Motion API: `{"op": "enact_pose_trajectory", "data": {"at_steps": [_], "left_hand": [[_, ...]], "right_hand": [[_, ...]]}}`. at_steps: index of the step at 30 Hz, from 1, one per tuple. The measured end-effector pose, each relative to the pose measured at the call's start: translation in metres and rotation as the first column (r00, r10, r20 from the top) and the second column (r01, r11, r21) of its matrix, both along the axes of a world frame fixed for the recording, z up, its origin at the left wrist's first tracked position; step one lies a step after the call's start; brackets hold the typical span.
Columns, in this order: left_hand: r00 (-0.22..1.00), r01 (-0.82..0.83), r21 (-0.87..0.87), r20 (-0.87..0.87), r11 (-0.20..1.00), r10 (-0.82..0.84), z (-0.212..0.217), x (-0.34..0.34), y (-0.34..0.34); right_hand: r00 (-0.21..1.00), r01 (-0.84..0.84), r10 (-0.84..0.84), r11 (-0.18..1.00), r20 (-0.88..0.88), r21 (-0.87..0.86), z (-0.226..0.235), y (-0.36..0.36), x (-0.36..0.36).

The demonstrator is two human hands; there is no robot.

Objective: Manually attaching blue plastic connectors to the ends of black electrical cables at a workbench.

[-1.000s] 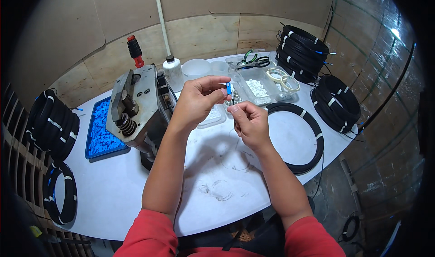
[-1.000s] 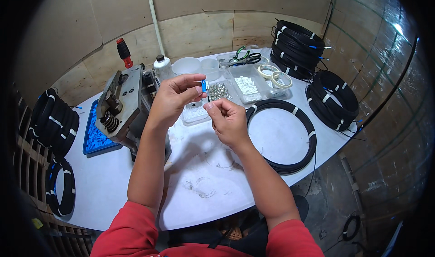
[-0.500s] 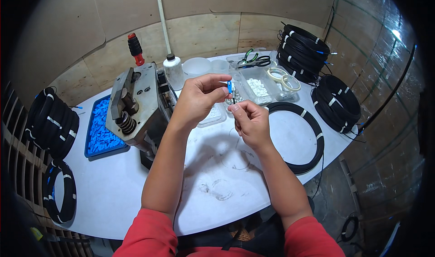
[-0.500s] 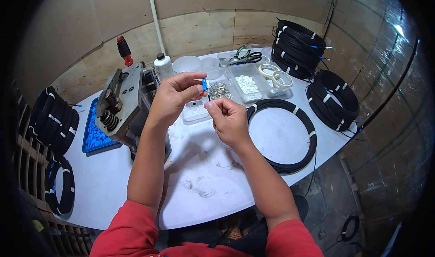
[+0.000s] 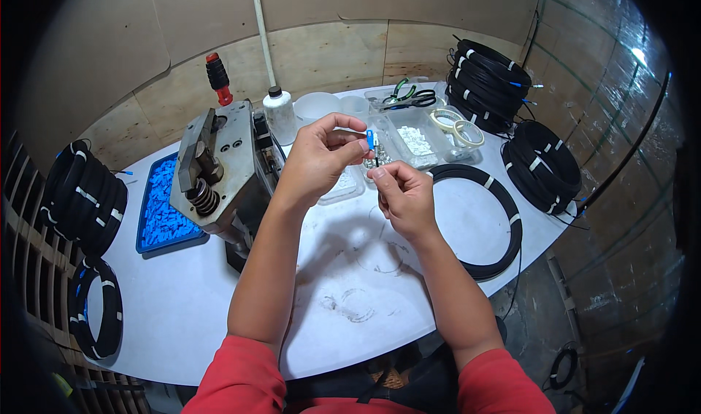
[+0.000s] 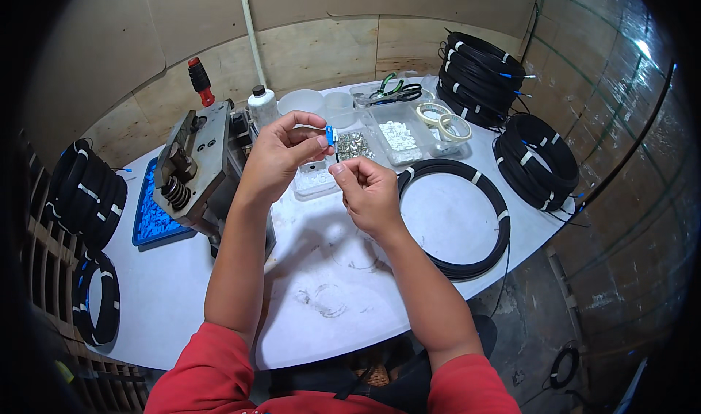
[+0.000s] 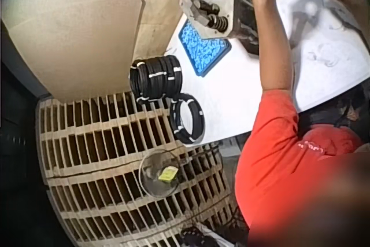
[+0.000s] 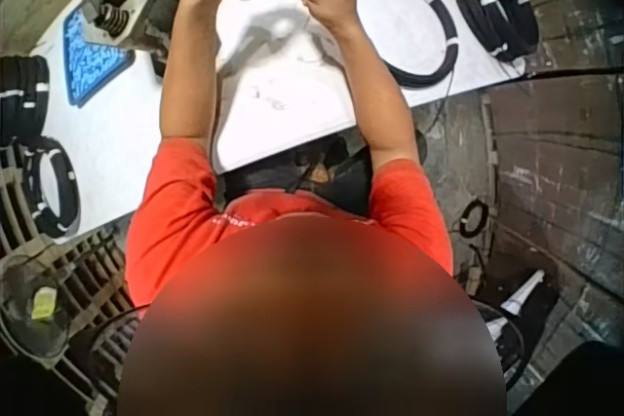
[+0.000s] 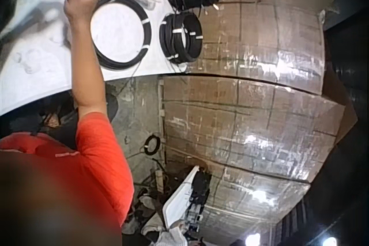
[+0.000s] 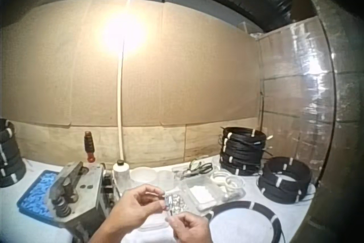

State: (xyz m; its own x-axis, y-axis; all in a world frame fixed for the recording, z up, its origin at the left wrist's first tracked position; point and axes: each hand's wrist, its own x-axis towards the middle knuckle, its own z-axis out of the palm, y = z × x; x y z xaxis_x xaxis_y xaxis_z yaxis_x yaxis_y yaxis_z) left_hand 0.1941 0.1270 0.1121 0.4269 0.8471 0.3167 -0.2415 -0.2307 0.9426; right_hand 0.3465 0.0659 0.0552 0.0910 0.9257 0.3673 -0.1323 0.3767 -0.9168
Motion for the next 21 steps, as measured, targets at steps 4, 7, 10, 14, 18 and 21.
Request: {"op": "enact_pose_trajectory", "data": {"at_steps": [4, 7, 10, 14, 18, 21], "left_hand": [[1.000, -0.005, -0.004, 0.000, 1.000, 0.005, 0.0020, 0.0004, -0.0022], [1.000, 0.008, 0.003, -0.005, 1.000, -0.008, 0.0003, -0.0001, -0.0004], [1.000, 0.006, 0.016, -0.017, 1.000, -0.006, -0.0006, 0.0000, 0.0006], [1.000, 0.015, 0.017, -0.014, 1.000, -0.015, -0.0014, -0.0002, 0.0015], [1.000, 0.017, 0.021, -0.011, 1.000, -0.017, -0.0002, 0.0000, 0.0003], [1.000, 0.016, 0.020, -0.012, 1.000, -0.016, -0.0003, -0.0001, 0.0005]], "right_hand": [[1.000, 0.012, -0.012, 1.000, 0.012, -0.001, 0.0005, -0.0001, 0.0001], [1.000, 0.006, -0.006, 1.000, 0.003, -0.011, -0.0008, 0.0004, 0.0007], [1.000, 0.012, -0.012, 1.000, 0.005, -0.003, -0.0007, 0.0004, 0.0008], [1.000, 0.007, -0.007, 1.000, 0.001, -0.010, 0.0003, 0.0000, 0.0000], [1.000, 0.009, -0.009, 1.000, 0.010, -0.008, -0.0006, 0.0002, 0.0003], [1.000, 0.001, -0.001, 1.000, 0.006, -0.009, -0.0005, 0.0004, 0.0002]]}}
